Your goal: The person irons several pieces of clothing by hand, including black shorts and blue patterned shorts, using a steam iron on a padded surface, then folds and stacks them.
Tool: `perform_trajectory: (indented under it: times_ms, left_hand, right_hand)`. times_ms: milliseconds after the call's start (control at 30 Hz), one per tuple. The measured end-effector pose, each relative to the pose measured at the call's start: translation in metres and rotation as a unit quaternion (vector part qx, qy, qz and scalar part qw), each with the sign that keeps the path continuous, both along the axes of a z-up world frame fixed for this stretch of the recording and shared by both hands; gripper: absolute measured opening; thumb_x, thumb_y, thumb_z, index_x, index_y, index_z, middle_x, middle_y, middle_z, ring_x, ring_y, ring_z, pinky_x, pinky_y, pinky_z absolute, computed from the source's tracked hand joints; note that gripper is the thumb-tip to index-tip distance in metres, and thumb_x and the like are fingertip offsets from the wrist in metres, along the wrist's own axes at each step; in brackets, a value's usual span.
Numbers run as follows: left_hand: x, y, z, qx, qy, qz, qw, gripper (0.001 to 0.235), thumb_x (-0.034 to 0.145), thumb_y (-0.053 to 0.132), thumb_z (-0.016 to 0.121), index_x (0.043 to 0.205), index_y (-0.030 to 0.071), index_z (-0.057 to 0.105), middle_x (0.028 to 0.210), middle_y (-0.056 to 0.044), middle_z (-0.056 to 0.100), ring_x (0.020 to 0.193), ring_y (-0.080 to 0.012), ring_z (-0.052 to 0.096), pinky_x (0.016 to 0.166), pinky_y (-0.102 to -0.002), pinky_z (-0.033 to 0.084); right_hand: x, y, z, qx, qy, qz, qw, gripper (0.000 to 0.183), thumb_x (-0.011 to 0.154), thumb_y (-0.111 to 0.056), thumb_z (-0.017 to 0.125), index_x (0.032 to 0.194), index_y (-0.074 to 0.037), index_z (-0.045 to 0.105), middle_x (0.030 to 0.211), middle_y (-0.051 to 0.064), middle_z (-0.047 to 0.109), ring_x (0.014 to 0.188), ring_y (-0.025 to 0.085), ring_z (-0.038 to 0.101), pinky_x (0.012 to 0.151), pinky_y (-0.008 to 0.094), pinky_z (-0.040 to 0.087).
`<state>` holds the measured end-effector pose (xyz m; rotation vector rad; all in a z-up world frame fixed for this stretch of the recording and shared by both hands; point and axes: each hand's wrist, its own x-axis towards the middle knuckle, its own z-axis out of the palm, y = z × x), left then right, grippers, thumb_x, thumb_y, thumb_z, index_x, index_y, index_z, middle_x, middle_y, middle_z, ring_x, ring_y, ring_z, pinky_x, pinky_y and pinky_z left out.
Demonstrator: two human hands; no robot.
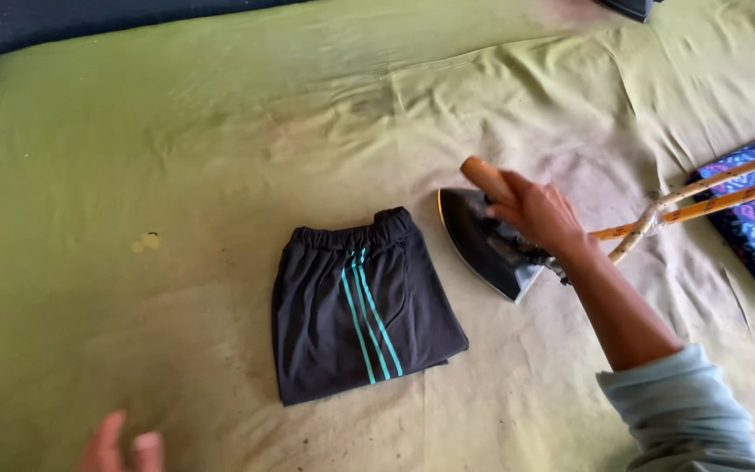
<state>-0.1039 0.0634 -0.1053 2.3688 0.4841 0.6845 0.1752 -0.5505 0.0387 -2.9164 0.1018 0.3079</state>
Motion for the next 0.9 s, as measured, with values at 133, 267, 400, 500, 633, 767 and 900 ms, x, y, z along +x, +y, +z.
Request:
perform_trajectory:
  times_ms: [133,267,400,500,633,767,900]
  left_hand:
    - [0.02,-0.102,0.009,0.125,0.088,-0.155,0.976,0.066,0.068,0.046,0.071,0.132,0.031,0.067,0.136,-0.001,0.064,0.124,-0.0273,0.06,0.103,-0.05,0.048]
    - [0.034,-0.156,0.013,0.148,0.141,-0.245,0.948,0.073,0.045,0.028,0.072,0.115,0.047,0.069,0.149,0.013,0.051,0.137,-0.0252,0.046,0.108,-0.053,0.035]
    - [0.04,-0.193,0.051,0.155,0.06,-0.244,0.955,0.053,0.062,0.044,0.064,0.115,0.042,0.07,0.144,0.01,0.056,0.132,-0.0227,0.052,0.107,-0.05,0.036]
    - [0.06,-0.24,0.079,0.149,0.008,-0.305,0.94,0.043,0.079,0.053,0.064,0.117,0.035,0.07,0.137,0.005,0.059,0.128,-0.0248,0.053,0.102,-0.051,0.034]
    - [0.077,-0.289,0.098,0.181,0.052,-0.354,0.916,0.054,0.074,0.049,0.08,0.124,0.032,0.067,0.137,0.003,0.059,0.125,-0.0263,0.052,0.094,-0.051,0.038]
    - [0.089,-0.31,0.126,0.18,-0.023,-0.351,0.919,0.039,0.081,0.049,0.073,0.114,0.028,0.072,0.122,0.007,0.069,0.117,-0.0217,0.058,0.092,-0.047,0.037]
    - [0.09,-0.315,0.161,0.175,-0.059,-0.366,0.912,0.036,0.074,0.037,0.077,0.108,0.025,0.074,0.108,0.012,0.072,0.097,-0.0169,0.062,0.088,-0.043,0.037]
  right_hand:
    - [-0.003,0.002,0.003,-0.028,-0.244,0.072,0.967,0.076,0.093,-0.048,0.072,0.153,-0.013,0.044,0.119,0.024,0.067,0.101,0.045,0.064,0.08,0.054,0.049]
    - [-0.075,0.044,-0.013,0.08,-0.347,0.317,0.879,0.019,0.099,-0.029,0.065,0.105,-0.011,0.066,0.103,0.01,0.064,0.095,0.034,0.062,0.086,0.048,0.049]
    - [-0.148,0.05,-0.062,0.136,-0.037,0.41,0.901,0.043,0.081,-0.036,0.09,0.109,-0.012,0.068,0.108,0.009,0.065,0.095,0.027,0.065,0.081,0.045,0.054]
    - [-0.148,0.049,-0.073,0.102,-0.097,0.408,0.902,0.032,0.089,-0.026,0.082,0.114,-0.012,0.071,0.111,0.01,0.063,0.089,0.025,0.062,0.071,0.041,0.055]
    - [-0.152,0.071,-0.03,0.189,-0.172,0.379,0.889,0.006,0.092,-0.013,0.064,0.096,-0.011,0.068,0.099,0.006,0.064,0.087,0.028,0.061,0.074,0.04,0.051]
    - [-0.155,0.087,0.03,0.255,-0.214,0.349,0.876,0.007,0.087,-0.007,0.065,0.093,-0.008,0.068,0.102,0.007,0.065,0.09,0.027,0.064,0.077,0.039,0.054]
    - [-0.163,0.097,0.059,0.302,-0.232,0.344,0.859,0.008,0.082,-0.003,0.059,0.088,-0.001,0.065,0.103,0.012,0.065,0.091,0.032,0.064,0.082,0.04,0.054]
